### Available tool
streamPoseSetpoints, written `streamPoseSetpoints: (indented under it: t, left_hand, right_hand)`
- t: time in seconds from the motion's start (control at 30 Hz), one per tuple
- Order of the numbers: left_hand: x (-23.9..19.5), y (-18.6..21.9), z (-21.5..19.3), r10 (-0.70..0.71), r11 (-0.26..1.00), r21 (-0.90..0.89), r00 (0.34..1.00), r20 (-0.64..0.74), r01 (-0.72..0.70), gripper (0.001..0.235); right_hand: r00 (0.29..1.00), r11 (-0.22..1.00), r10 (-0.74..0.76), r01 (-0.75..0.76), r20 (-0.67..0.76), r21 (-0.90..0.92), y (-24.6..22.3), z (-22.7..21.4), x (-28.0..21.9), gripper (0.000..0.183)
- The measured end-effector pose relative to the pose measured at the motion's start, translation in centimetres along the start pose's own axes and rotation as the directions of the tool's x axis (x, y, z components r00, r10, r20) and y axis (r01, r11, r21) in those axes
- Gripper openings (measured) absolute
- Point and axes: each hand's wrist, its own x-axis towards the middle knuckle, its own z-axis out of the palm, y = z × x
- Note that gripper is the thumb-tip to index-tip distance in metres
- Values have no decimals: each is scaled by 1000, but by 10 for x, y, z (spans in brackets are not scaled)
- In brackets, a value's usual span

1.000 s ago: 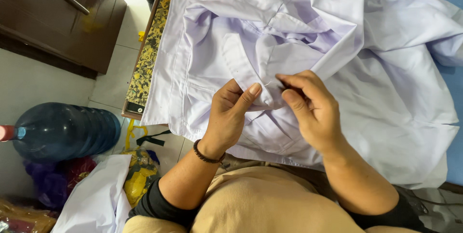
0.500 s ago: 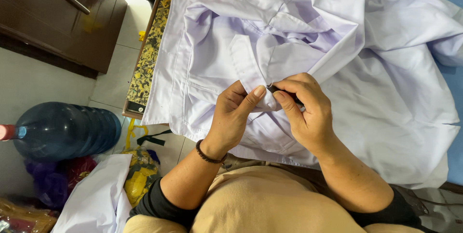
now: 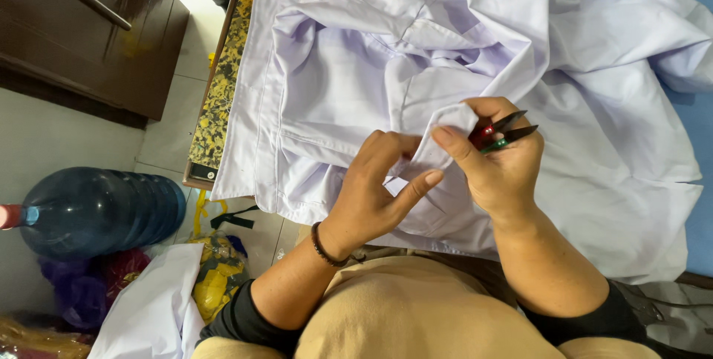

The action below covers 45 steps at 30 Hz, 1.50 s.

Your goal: The person uses a seam ripper to cut and remove loose threads from a white shirt laid out on a blue surface. They work along the seams and edges of the garment, pulling away the cut threads as they go.

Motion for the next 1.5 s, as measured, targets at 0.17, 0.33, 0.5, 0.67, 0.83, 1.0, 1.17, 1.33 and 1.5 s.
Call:
streamPoseSetpoints:
  t: [0.17,0.33,0.5,0.67,0.83,1.0,1.17,1.33,1.5]
  left_hand:
    - [6,2,7,-36,998,-46,998,-50,33,16]
    - [5,5,11,-46,998,-53,999,12,46,14]
    - [1,-1,16,-97,990,-92,993,63,102,10]
    - [1,3,16,-126,981,-136,988,90,137,9]
    - [0,-5,10,-161,959,-221,982,97,179,7]
    - [1,-5,7,-186,933,-292,977,107,210,7]
    - [-1,-6,7,-175,925,-312,973,149,215,8]
    - [-3,-5,6,-172,926,-313,974,145,210,8]
    - [-2,-5,7,-155,928,-318,977,150,196,8]
  right_hand:
    - [999,999,-20,21,40,-36,-20,-3,1,25]
    - [984,996,-42,55,173,-68,-38,-14,-1,13]
    - [986,972,-54,88,158,-217,-33,-31,-6,20]
    - [987,987,10,16,163,-159,-36,-36,-12,28]
    - [973,969,-43,97,228,-228,-46,-41,-13,42]
    - [979,956,-38,95,201,-279,-53,-28,-25,22]
    - [979,953,-52,107,196,-282,-56,-22,-22,16]
    - [974,938,-64,133,215,-319,-56,-20,-22,12]
    - [975,937,-72,139,211,-322,-54,-20,-24,10]
